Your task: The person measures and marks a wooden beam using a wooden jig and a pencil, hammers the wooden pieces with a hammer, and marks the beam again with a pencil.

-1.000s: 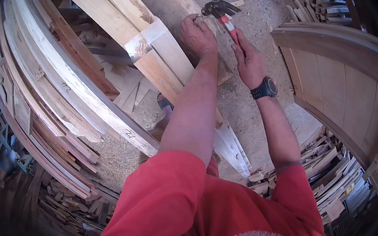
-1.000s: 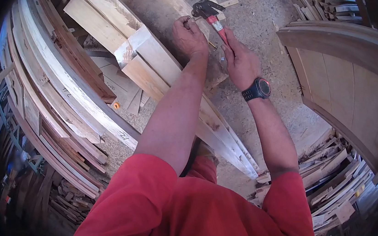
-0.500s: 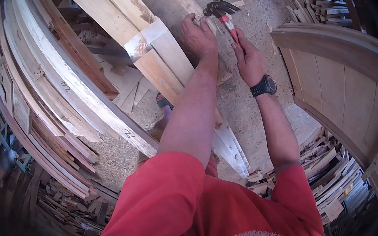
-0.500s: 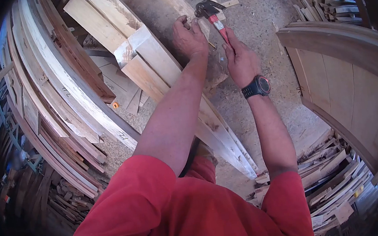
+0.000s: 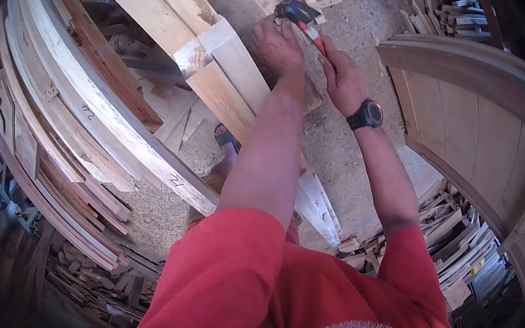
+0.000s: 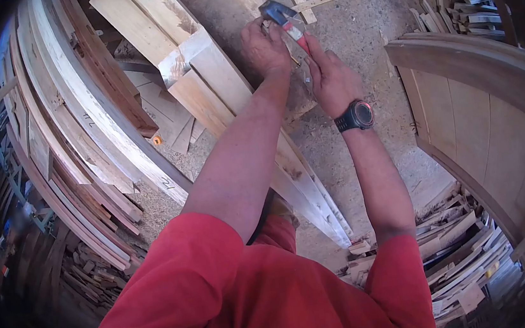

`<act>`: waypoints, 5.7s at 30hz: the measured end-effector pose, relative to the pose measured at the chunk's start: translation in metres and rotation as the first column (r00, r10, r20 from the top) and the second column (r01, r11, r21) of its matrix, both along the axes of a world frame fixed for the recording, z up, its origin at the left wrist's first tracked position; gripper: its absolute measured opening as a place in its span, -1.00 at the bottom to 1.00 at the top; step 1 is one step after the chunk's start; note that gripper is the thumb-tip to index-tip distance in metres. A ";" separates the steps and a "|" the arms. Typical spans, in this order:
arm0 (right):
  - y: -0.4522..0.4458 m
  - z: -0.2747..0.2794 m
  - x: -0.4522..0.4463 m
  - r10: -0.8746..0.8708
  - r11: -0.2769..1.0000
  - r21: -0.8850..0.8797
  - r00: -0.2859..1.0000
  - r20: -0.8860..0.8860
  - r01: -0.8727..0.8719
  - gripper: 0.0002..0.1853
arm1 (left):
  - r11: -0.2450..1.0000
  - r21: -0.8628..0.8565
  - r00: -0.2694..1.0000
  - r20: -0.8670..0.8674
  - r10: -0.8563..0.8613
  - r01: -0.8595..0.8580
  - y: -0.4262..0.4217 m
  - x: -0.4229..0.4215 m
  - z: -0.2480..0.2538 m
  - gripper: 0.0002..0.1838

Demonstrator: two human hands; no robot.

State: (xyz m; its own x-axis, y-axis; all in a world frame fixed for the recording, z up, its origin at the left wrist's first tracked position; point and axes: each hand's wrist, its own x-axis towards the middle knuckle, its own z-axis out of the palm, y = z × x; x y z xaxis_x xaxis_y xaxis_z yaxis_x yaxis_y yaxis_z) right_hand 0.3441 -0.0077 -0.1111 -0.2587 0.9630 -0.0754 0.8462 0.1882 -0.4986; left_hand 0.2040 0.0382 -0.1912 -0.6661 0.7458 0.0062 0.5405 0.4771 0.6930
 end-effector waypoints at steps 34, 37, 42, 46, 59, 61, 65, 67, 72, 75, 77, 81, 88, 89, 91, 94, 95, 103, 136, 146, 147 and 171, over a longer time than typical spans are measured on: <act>-0.004 0.002 -0.011 -0.067 0.998 -0.010 0.989 -0.132 0.067 -0.40 | 0.992 -0.126 1.000 0.016 -0.007 0.009 -0.001 0.000 0.009 -0.61; -0.003 0.000 -0.014 -0.063 0.996 0.044 0.977 -0.202 0.074 -0.40 | 0.993 -0.120 1.000 0.025 -0.007 0.010 -0.001 -0.003 0.011 -0.60; -0.009 0.005 -0.013 -0.061 0.994 0.075 0.978 -0.202 0.078 -0.39 | 0.997 -0.083 1.000 0.017 0.005 -0.004 0.001 -0.001 0.005 -0.62; -0.003 0.010 -0.012 -0.047 0.999 -0.002 0.999 -0.009 0.047 -0.34 | 0.997 -0.080 1.000 0.020 0.003 -0.002 -0.001 0.000 0.006 -0.63; 0.004 0.019 -0.010 -0.047 0.997 0.063 0.994 -0.103 0.054 -0.40 | 0.999 -0.042 1.000 0.000 -0.018 0.018 -0.002 -0.001 0.003 -0.64; -0.001 0.022 -0.007 -0.021 0.999 0.033 0.999 -0.043 0.023 -0.41 | 0.998 -0.064 1.000 -0.016 -0.024 0.023 -0.004 0.000 0.002 -0.63; 0.005 0.007 -0.005 -0.032 0.999 -0.022 0.999 -0.017 0.032 -0.41 | 0.996 -0.093 1.000 0.007 -0.009 0.010 0.000 0.000 0.005 -0.62; 0.002 0.011 -0.006 -0.043 0.999 0.024 0.996 -0.083 0.045 -0.42 | 0.997 -0.076 1.000 0.007 -0.017 0.017 -0.001 0.000 0.007 -0.62; 0.000 0.012 -0.006 -0.042 0.999 0.007 0.998 -0.053 0.042 -0.40 | 0.995 -0.097 1.000 0.001 -0.020 0.020 -0.001 0.001 0.009 -0.61; 0.007 0.012 -0.010 -0.065 0.996 -0.063 0.998 -0.015 0.064 -0.40 | 0.994 -0.106 0.999 0.035 -0.010 0.013 0.001 -0.001 0.008 -0.59; 0.000 0.010 -0.009 -0.052 0.993 0.097 0.987 -0.150 0.067 -0.38 | 0.996 -0.092 1.000 -0.007 -0.019 0.019 -0.002 0.000 0.005 -0.59; -0.003 0.011 -0.003 -0.043 0.999 0.007 0.998 -0.053 0.043 -0.37 | 0.995 -0.098 0.999 -0.030 -0.014 0.011 -0.003 0.003 0.002 -0.61; 0.000 0.009 -0.004 -0.025 0.999 0.026 0.999 -0.037 0.026 -0.37 | 0.995 -0.096 0.999 -0.024 -0.027 0.024 -0.001 -0.001 0.002 -0.63; 0.000 0.008 -0.002 0.001 1.000 -0.006 1.000 0.017 -0.001 -0.38 | 0.994 -0.106 0.999 -0.039 -0.033 0.029 -0.001 0.000 0.000 -0.63; 0.005 0.016 -0.005 -0.002 1.000 -0.028 0.997 0.071 0.004 -0.39 | 0.995 -0.097 0.999 -0.032 -0.026 0.023 -0.001 0.001 0.001 -0.62; 0.007 0.021 -0.009 -0.023 1.000 -0.018 0.997 0.072 0.024 -0.42 | 0.996 -0.083 0.999 -0.020 -0.025 0.024 -0.002 0.001 0.004 -0.62; 0.008 0.021 -0.010 -0.037 0.999 0.015 0.999 0.019 0.037 -0.44 | 0.997 -0.076 0.999 -0.013 -0.029 0.028 -0.001 0.000 0.004 -0.61; 0.019 0.035 -0.009 -0.001 1.000 -0.009 0.993 0.118 0.002 -0.45 | 0.997 -0.077 0.999 -0.030 -0.032 0.029 -0.001 0.001 0.003 -0.63; 0.018 0.031 -0.005 0.036 0.998 -0.063 0.994 0.104 -0.029 -0.44 | 0.989 -0.145 0.996 -0.076 -0.045 0.034 0.000 0.001 0.000 -0.62; 0.003 0.026 0.011 -0.239 0.971 -0.025 0.950 -0.199 0.239 -0.47 | 0.982 -0.166 0.986 -0.119 -0.113 0.093 0.001 0.004 0.008 -0.65; 0.001 0.027 0.013 -0.243 0.970 -0.026 0.950 -0.197 0.243 -0.47 | 0.981 -0.167 0.986 -0.117 -0.117 0.096 0.002 0.005 0.007 -0.65; 0.011 0.019 -0.002 -0.025 1.000 -0.006 1.000 0.005 0.025 -0.47 | 0.993 -0.076 0.996 -0.002 -0.092 0.092 0.003 0.001 0.007 -0.63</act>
State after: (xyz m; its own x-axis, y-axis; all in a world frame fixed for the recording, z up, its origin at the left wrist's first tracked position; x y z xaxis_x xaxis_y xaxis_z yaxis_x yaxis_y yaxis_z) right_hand 0.3425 0.0035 -0.0919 -0.2346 0.9686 -0.0829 0.8529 0.1641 -0.4957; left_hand 0.2048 0.0413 -0.1841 -0.5946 0.8025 -0.0495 0.5884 0.4763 0.6535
